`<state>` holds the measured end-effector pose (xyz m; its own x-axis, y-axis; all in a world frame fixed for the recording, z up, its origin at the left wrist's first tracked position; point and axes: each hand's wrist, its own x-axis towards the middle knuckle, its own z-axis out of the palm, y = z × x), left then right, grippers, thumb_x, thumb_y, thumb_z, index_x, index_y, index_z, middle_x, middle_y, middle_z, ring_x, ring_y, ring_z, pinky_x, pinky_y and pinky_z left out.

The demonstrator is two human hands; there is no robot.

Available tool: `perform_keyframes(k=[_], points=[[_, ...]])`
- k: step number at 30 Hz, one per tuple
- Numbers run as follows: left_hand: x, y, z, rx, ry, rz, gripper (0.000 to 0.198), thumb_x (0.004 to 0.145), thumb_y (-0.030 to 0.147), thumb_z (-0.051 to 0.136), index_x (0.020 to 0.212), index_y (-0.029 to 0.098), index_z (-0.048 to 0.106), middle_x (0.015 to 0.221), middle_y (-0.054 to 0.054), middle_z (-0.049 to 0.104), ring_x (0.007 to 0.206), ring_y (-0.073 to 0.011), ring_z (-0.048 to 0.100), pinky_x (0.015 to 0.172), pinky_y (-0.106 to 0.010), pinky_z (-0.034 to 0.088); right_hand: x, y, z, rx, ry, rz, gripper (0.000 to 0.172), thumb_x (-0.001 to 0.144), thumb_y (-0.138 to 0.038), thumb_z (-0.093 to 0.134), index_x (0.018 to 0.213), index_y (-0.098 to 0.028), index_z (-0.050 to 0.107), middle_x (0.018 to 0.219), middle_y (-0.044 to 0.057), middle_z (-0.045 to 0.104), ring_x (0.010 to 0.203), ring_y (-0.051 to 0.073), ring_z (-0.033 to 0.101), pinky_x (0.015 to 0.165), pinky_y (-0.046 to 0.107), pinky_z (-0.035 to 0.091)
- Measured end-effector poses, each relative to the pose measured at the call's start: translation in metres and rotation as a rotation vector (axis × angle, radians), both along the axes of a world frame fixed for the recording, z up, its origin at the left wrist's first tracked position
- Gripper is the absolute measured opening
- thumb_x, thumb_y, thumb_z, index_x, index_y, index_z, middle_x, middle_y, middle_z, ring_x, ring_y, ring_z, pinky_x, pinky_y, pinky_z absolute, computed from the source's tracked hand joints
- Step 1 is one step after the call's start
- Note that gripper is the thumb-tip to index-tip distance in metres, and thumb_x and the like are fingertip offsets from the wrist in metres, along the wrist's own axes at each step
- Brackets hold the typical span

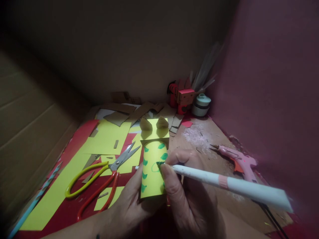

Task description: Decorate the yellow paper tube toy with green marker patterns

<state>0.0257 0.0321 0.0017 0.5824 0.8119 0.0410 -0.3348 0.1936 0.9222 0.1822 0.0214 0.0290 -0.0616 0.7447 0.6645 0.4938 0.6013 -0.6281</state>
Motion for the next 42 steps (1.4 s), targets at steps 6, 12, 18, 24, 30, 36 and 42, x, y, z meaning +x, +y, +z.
perform_keyframes(k=[6,12,18,24,30,36,42], points=[[0.001,0.001,-0.002,0.059,0.047,0.023,0.050,0.088,0.022,0.066,0.130,0.018,0.039,0.126,-0.014,0.061,0.120,-0.0309,0.057,0.098,-0.042,0.048,-0.001,-0.001,-0.001,-0.001,0.013,0.010,0.015,0.092,-0.012,0.051,0.099,-0.025,0.055,0.069,-0.006,0.060,0.050,0.007,0.058,0.045,0.013,0.049],[0.000,0.000,-0.001,0.079,0.041,0.022,0.049,0.087,0.022,0.066,0.128,0.019,0.040,0.131,-0.013,0.058,0.123,-0.0307,0.055,0.101,-0.043,0.047,-0.003,-0.001,0.001,-0.028,0.045,0.001,0.014,0.092,-0.013,0.051,0.097,-0.026,0.056,0.065,-0.006,0.060,0.051,0.008,0.059,0.046,0.012,0.049],[0.000,0.000,0.005,0.046,-0.003,-0.020,0.046,0.089,0.018,0.064,0.129,0.020,0.040,0.135,-0.012,0.059,0.127,-0.0287,0.054,0.104,-0.042,0.045,-0.003,-0.003,0.000,-0.064,0.086,0.035,0.014,0.092,-0.014,0.052,0.098,-0.026,0.056,0.063,-0.008,0.059,0.042,0.005,0.054,0.041,0.010,0.047],[0.000,0.000,0.004,0.082,-0.014,-0.001,0.046,0.089,0.019,0.064,0.129,0.020,0.041,0.138,-0.012,0.057,0.128,-0.0293,0.053,0.104,-0.041,0.045,-0.006,-0.004,0.000,-0.072,0.111,0.053,0.012,0.092,-0.015,0.053,0.097,-0.026,0.058,0.068,-0.007,0.063,0.046,0.005,0.058,0.044,0.011,0.049],[0.000,0.001,0.004,0.069,0.012,0.000,0.049,0.088,0.019,0.065,0.130,0.019,0.040,0.135,-0.013,0.058,0.127,-0.0301,0.054,0.103,-0.043,0.045,0.003,-0.004,0.005,-0.024,-0.016,0.009,0.009,0.093,-0.018,0.051,0.094,-0.026,0.055,0.065,-0.004,0.063,0.061,0.011,0.064,0.051,0.015,0.052],[0.000,0.000,0.000,0.046,0.013,0.006,0.048,0.087,0.021,0.066,0.127,0.018,0.040,0.128,-0.013,0.061,0.120,-0.0294,0.057,0.101,-0.042,0.047,0.009,0.001,0.003,-0.051,-0.062,0.121,0.018,0.093,-0.009,0.046,0.097,-0.026,0.051,0.065,-0.004,0.062,0.054,0.011,0.062,0.049,0.017,0.052],[0.000,-0.001,0.001,0.047,0.029,0.013,0.048,0.087,0.021,0.067,0.127,0.019,0.041,0.129,-0.013,0.061,0.120,-0.0280,0.058,0.102,-0.041,0.047,-0.002,0.001,0.005,0.018,0.041,-0.041,0.012,0.094,-0.015,0.049,0.093,-0.026,0.054,0.060,-0.005,0.060,0.056,0.011,0.060,0.051,0.018,0.049]])
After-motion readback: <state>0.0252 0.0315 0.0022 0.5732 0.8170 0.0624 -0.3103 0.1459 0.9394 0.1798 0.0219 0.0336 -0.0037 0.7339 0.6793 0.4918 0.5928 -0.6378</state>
